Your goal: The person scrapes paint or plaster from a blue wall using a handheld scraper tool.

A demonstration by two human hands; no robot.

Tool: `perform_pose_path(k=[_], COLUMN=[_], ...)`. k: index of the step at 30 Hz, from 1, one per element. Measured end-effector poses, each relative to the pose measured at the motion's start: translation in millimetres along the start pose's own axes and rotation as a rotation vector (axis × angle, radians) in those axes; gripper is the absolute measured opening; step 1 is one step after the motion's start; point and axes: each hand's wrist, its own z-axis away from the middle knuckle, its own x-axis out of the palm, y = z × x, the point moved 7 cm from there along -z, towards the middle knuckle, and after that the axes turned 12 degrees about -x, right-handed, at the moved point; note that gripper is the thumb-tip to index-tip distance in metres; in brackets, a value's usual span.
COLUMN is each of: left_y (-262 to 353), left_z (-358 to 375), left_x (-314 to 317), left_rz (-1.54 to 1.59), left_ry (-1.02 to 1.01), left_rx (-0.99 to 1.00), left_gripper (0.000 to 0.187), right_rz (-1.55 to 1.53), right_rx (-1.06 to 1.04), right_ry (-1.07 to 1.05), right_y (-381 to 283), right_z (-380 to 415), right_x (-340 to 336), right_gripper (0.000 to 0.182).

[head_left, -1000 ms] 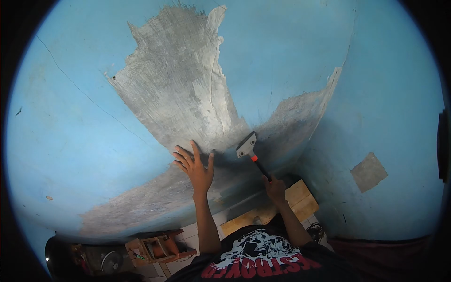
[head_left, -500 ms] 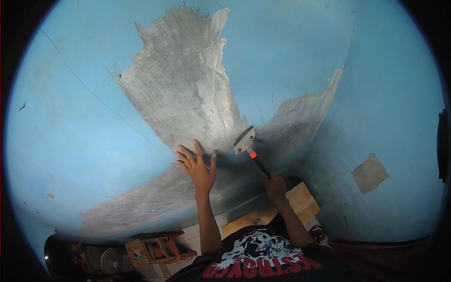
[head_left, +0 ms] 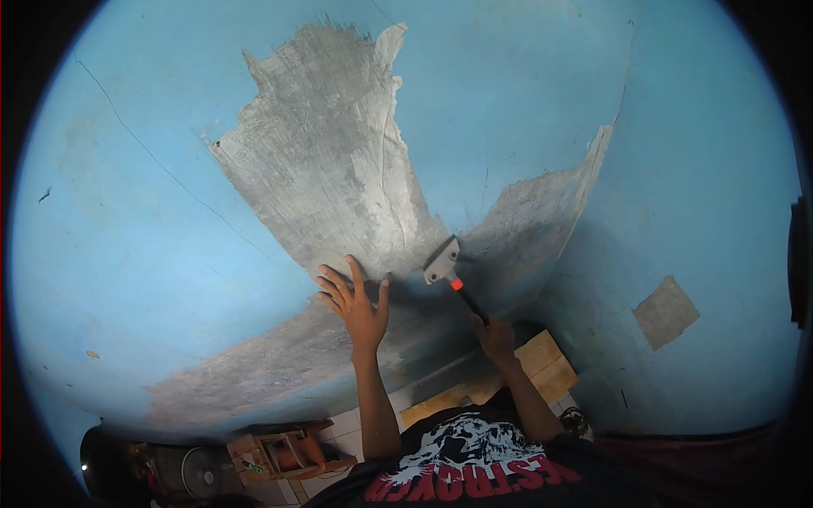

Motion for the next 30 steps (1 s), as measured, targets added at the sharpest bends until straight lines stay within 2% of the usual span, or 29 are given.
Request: perform_pose_path(k=[3,6,12,18,24,27,30], left_y=[3.1,5.2,-1.1,1.4,-0.2,-0.6,5.1], left_z=[-0.2,0.7,-0.2,0.8,-1.1,1.9,1.2], left_x=[-3.4,-0.7,1.3,8.5,5.5,8.1,7.5], left_rz=[0.020,0.033,0.006,0.014,0.004,0.010,0.000], left_ry=[0.010,0.026,0.008,0.060,0.045,0.016,0.062], left_rx=[0.005,0.002,-0.017,-0.024,-0.010,-0.035,-0.023], left_gripper=[0.082,0.082,0.081,0.080,0.087,0.087,0.086], right_rz=[0.023,0.000,0.026,0.045,0.079,-0.003,0.017], right_rx=[0.008,-0.011,0.033,0.021,0.052,0.023,0.046], right_ry=[0.006,-0.008,-0.014,-0.079,-0.051,-0.046,-0.070], right_y=[6.4,-27.9,12.2,-3.7,18.3,-2.7,3.8], right_z=[7.5,-20.2,17.4,-9.1,14.7,-2.9,-0.1], right_x=[6.6,-15.8,9.0,-3.7,6.2,-5.7,-11.0], right_gripper=[0.054,0.053,0.055,0.055,0.055,0.054,0.055])
